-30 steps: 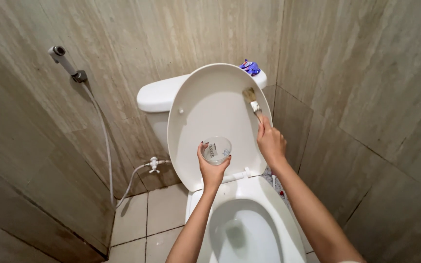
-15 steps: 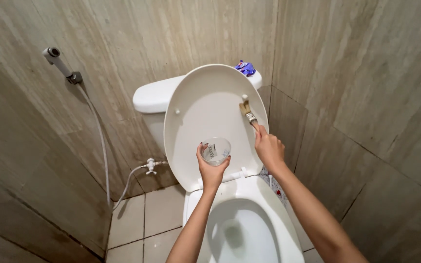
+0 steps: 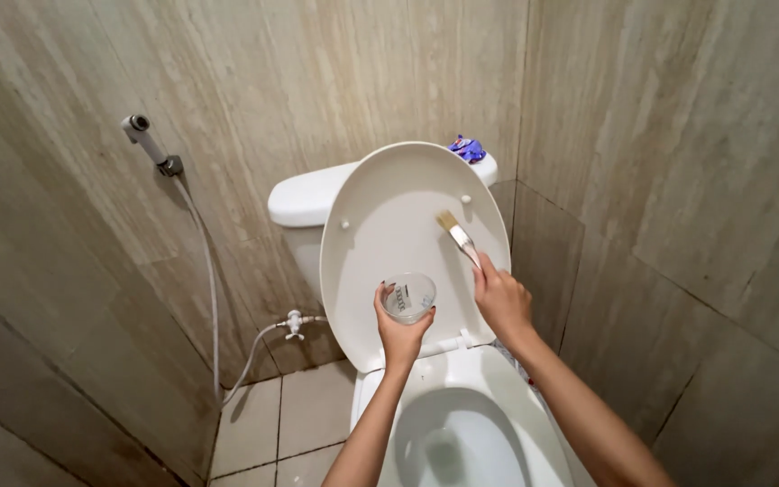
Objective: The recorder cleans the lid and exterior of a toilet using a brush and a cleaning solution mixed in a cup.
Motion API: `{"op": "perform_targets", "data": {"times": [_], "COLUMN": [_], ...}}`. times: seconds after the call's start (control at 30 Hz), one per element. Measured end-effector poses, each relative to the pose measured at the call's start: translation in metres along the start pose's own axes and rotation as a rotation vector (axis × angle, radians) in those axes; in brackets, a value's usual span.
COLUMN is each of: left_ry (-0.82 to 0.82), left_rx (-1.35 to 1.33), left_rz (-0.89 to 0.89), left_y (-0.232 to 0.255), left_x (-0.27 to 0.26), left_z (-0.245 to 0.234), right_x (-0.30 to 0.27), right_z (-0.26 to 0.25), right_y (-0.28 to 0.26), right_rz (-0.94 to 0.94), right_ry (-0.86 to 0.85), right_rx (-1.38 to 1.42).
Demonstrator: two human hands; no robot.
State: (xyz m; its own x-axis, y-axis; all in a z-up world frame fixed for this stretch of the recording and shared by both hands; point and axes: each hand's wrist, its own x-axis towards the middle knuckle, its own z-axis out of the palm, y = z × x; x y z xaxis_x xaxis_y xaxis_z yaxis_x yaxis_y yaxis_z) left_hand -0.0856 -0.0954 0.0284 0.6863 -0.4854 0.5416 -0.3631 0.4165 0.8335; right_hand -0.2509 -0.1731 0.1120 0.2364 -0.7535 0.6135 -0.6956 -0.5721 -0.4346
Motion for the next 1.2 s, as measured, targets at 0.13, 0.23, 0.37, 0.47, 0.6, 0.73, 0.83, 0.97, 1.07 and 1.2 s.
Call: {"op": "perform_targets", "data": {"times": [0.13,0.23,0.37,0.47,0.6,0.73,0.83,0.97,1.07,1.2], "left_ry": [-0.007,0.0,0.02,0.032,0.028,0.042,0.051,0.053,0.062,0.019], "left_rx": [-0.002,-0.009,0.012,0.036,0.028,0.023,0.006,-0.003,-0.003,0.006], "left_rz": [0.028,0.082,0.028,-0.007,0.023,-0.008,0.008,0.066,0.045,0.034], "left_y": [0.003,0.014,0.017,0.014,0.014,0.015,0.013,0.002,0.005,0.004], "left_x": [-0.012,-0.007,-0.006,-0.006,-0.008,-0.013,-0.008,-0.011,-0.008,-0.009], "left_z": [-0.004,-0.009,-0.031,-0.039,-0.047,-0.053,-0.059,-0.058,-0.059,-0.055], "right_x": [0.032,0.029,0.011,0.028,0.047,0.051,0.073,0.11,0.106,0.123], "right_z": [0.025,0.043,0.055,0.086,0.031,-0.011,-0.045,0.021,0.029,0.015], "right_y": [0.01,0.035,0.033,0.048,0.031,0.002,-0.041,-0.076,-0.107,-0.046], "right_rz": [-0.055,0.042,0.192,0.289,-0.051,-0.094,-0.02,-0.513,-0.8,-0.462], "right_ry": [0.075,0.044,0.037,-0.176,0.24,0.268,0.241,0.41,0.448,0.429], "right_rx": [-0.074,-0.004,0.233,0.123,0.028,-0.061,-0.205,-0.274,-0.314,-0.383]}}
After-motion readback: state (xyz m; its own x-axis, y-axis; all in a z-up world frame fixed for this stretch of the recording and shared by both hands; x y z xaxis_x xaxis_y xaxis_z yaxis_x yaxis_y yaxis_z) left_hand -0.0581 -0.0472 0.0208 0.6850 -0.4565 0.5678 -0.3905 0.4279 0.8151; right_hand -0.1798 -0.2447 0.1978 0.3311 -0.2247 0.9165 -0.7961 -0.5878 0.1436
